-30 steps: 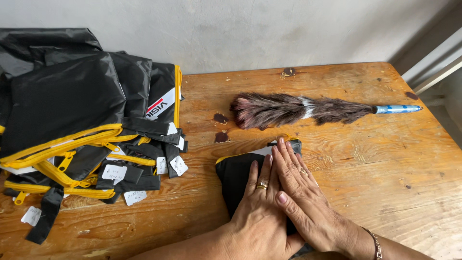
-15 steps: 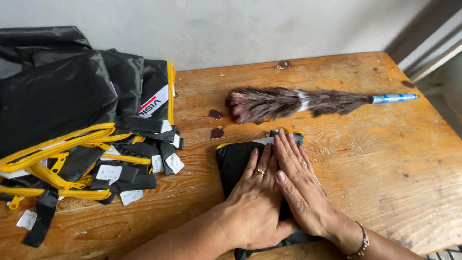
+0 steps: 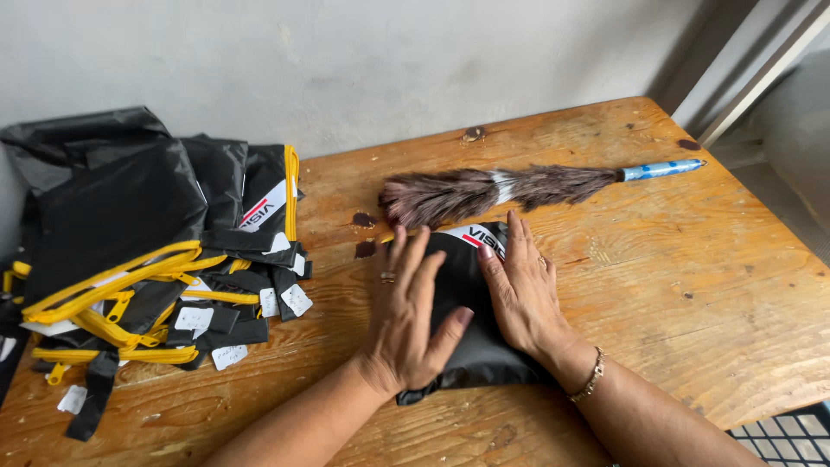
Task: The person zips up a small black pouch with a yellow zipper and places it into a blue crate. They then unfold a larger black plastic bag on a wooden table and use a feather duster to sweep the surface of the bag.
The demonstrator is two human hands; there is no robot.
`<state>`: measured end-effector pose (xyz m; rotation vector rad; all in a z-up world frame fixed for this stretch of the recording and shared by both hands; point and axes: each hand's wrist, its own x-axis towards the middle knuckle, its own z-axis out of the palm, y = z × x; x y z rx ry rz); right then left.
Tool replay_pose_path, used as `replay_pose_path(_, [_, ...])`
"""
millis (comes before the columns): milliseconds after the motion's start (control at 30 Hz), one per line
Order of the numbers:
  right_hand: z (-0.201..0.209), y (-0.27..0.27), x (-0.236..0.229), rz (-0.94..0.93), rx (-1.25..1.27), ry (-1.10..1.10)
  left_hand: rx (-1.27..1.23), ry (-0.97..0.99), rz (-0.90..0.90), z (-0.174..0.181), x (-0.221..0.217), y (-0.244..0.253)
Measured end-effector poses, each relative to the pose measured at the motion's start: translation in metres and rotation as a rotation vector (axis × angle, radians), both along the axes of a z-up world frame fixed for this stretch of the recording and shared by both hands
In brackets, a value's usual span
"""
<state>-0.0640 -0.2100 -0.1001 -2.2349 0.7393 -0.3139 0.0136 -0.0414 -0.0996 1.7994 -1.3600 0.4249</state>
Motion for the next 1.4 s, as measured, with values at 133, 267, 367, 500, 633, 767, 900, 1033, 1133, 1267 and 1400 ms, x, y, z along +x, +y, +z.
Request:
replay_pose_path(133, [0.013, -0.002, -0.006, 0.004, 0.053, -0.035, 0.009, 0.116, 0.132, -0.027, 0.012, -0.003])
replay_pose_path(267, [0.009, -0.006, -0.004, 0.057, 0.105, -0.089, 0.062, 0.791, 0.401, -0.04, 0.024, -0.001])
replay_pose_path(367, [0.016, -0.002, -0.009, 0.08, 0.192, -0.194, -0.05, 1.18, 0.474, -0.008, 0.014, -0.005])
replay_pose_path(500, [0.023, -0.007, -0.015, -0.067, 0.49, -0.414, -0.448, 1.548, 0.343, -0.012, 0.02, -0.012])
replay_pose_path(633, [0.024, -0.024, -0.007, -0.164, 0.869, -0.431, -0.474, 1.546, 0.239, -0.016, 0.025, -0.004])
replay_pose_path(767, [0.006, -0.03, 0.004, -0.171, 1.172, -0.461, -0.438, 1.468, 0.17, 0.0, 0.018, 0.001])
replay_pose_path(900, [0.005, -0.028, 0.009, -0.101, 1.236, -0.411, -0.5, 1.582, 0.133, 0.003, 0.014, 0.001])
replay_pose_path(1033, [0.003, -0.021, 0.005, -0.112, 1.211, -0.374, -0.483, 1.77, 0.145, 0.026, -0.01, -0.008])
replay_pose_path(1133, [0.004, -0.02, 0.001, -0.156, 1.134, -0.363, -0.467, 1.898, 0.177, 0.033, -0.012, -0.008])
replay_pose_path(1267, [0.004, -0.022, 0.002, -0.016, 1.116, -0.284, -0.355, 1.79, 0.228, 0.036, -0.006, -0.001])
replay_pose_path(1400, [0.0, -0.022, 0.005, 0.083, 1.123, -0.335, -0.364, 1.756, 0.175, 0.023, 0.004, 0.006])
